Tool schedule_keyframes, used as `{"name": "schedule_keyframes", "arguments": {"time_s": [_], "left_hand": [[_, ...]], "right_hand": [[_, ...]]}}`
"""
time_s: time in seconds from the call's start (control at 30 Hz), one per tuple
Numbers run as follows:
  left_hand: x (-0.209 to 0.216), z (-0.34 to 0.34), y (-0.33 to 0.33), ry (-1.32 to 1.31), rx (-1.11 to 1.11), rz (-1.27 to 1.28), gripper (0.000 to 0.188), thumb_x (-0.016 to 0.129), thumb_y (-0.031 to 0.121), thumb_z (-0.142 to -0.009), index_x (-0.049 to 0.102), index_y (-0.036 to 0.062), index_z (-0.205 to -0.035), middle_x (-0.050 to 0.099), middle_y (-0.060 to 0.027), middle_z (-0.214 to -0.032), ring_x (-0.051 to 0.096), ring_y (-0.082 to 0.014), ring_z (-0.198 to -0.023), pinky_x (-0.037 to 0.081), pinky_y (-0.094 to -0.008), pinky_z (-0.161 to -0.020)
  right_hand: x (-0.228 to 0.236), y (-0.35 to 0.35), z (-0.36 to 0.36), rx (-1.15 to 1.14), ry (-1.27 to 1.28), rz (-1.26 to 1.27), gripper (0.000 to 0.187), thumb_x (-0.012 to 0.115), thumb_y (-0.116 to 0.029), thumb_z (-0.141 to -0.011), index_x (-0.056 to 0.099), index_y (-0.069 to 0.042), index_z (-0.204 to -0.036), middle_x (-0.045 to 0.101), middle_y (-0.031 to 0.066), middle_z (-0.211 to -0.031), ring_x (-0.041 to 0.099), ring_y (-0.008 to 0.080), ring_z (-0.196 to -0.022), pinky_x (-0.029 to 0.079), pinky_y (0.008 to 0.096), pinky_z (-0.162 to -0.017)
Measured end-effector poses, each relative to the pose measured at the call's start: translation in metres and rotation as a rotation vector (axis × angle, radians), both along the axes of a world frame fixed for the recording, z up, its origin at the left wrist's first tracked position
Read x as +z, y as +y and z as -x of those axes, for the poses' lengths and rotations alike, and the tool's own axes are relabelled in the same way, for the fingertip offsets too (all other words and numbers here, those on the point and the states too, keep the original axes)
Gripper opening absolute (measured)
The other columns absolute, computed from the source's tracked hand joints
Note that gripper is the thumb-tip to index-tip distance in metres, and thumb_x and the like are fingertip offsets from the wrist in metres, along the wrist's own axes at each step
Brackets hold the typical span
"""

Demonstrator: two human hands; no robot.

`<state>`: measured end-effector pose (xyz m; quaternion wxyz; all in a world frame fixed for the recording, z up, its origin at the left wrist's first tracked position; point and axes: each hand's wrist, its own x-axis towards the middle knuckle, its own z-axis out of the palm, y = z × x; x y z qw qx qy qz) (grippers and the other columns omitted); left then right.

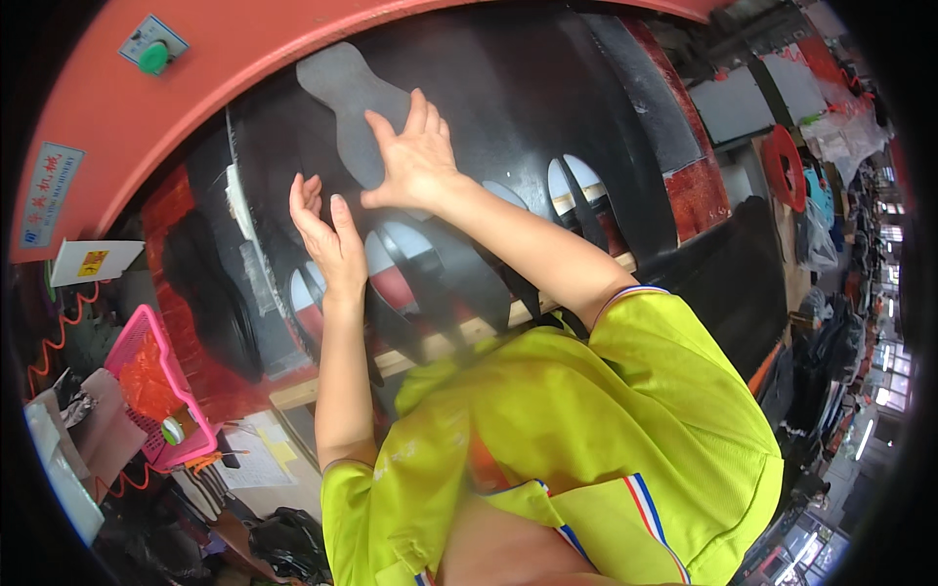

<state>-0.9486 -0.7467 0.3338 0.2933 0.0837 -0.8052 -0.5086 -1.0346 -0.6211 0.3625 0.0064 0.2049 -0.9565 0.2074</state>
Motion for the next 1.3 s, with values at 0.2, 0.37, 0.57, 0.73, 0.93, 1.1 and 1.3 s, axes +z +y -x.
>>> {"name": "schedule_keyframes", "arguments": {"time_s": [0.2,0.37,0.57,0.73,0.93,1.1,1.3], "left_hand": [[-0.012,-0.060,0.014,-0.054,0.014,0.037,0.047,0.049,0.019,-0.097,0.038,-0.0014,-0.138,0.052,-0.0220,-0.130,0.051,-0.0342,-0.122,0.037,-0.0426,-0.106],[0.010,-0.053,0.050,-0.034,-0.351,0.707,0.046,0.060,0.023,-0.090,0.052,-0.0014,-0.128,0.052,-0.0181,-0.132,0.045,-0.0334,-0.128,0.033,-0.0457,-0.109],[0.015,-0.050,0.128,0.018,-1.212,0.534,0.032,0.059,0.033,-0.092,0.067,0.0102,-0.113,0.065,-0.0141,-0.115,0.058,-0.0291,-0.116,0.045,-0.0419,-0.099],[0.006,-0.051,0.096,0.120,-0.894,0.343,0.015,0.073,0.025,-0.080,0.073,0.0115,-0.088,0.070,-0.0050,-0.081,0.066,-0.0235,-0.078,0.051,-0.0359,-0.078],[-0.005,-0.022,0.087,-0.002,-0.879,0.197,0.011,0.077,0.020,-0.074,0.073,0.0118,-0.080,0.069,-0.0036,-0.079,0.065,-0.0235,-0.079,0.048,-0.0359,-0.083],[-0.002,0.014,0.075,0.016,-0.840,0.283,0.010,0.076,0.021,-0.075,0.073,0.0122,-0.079,0.069,-0.0035,-0.078,0.064,-0.0239,-0.079,0.048,-0.0355,-0.083],[0.014,0.042,0.070,0.162,-0.639,0.400,0.012,0.077,0.015,-0.072,0.066,0.0112,-0.069,0.065,-0.0008,-0.076,0.060,-0.0206,-0.076,0.044,-0.0387,-0.086]], "right_hand": [[0.031,0.055,-0.025,0.051,-0.458,0.791,0.084,0.083,-0.029,-0.060,0.052,-0.004,-0.134,0.056,0.0203,-0.123,0.053,0.0289,-0.119,0.043,0.0364,-0.101],[0.063,0.123,-0.035,-0.017,-0.752,1.103,0.064,0.073,-0.026,-0.073,0.056,-0.005,-0.131,0.063,0.0118,-0.113,0.062,0.0150,-0.096,0.049,0.0249,-0.084],[0.051,0.155,-0.017,-0.054,-0.566,0.813,0.068,0.077,-0.022,-0.068,0.056,-0.008,-0.131,0.062,0.0091,-0.103,0.061,0.0186,-0.101,0.047,0.0291,-0.093],[0.012,0.148,-0.028,-0.027,-0.073,0.197,0.084,0.083,-0.030,-0.050,0.058,-0.019,-0.130,0.036,0.0329,-0.140,0.029,0.0446,-0.137,0.034,0.0474,-0.108],[-0.006,0.141,-0.012,0.056,0.081,0.102,0.086,0.082,-0.036,-0.050,0.056,-0.020,-0.131,0.022,0.0384,-0.144,0.027,0.0524,-0.134,0.032,0.0515,-0.109],[-0.007,0.127,0.026,0.044,0.101,0.107,0.095,0.082,-0.037,-0.050,0.049,-0.019,-0.138,0.023,0.0365,-0.144,0.027,0.0537,-0.133,0.031,0.0525,-0.109],[0.006,0.132,0.105,-0.015,0.297,0.550,0.054,0.079,-0.034,-0.074,0.063,-0.007,-0.118,0.049,0.0196,-0.128,0.050,0.0319,-0.118,0.042,0.0406,-0.099]]}}
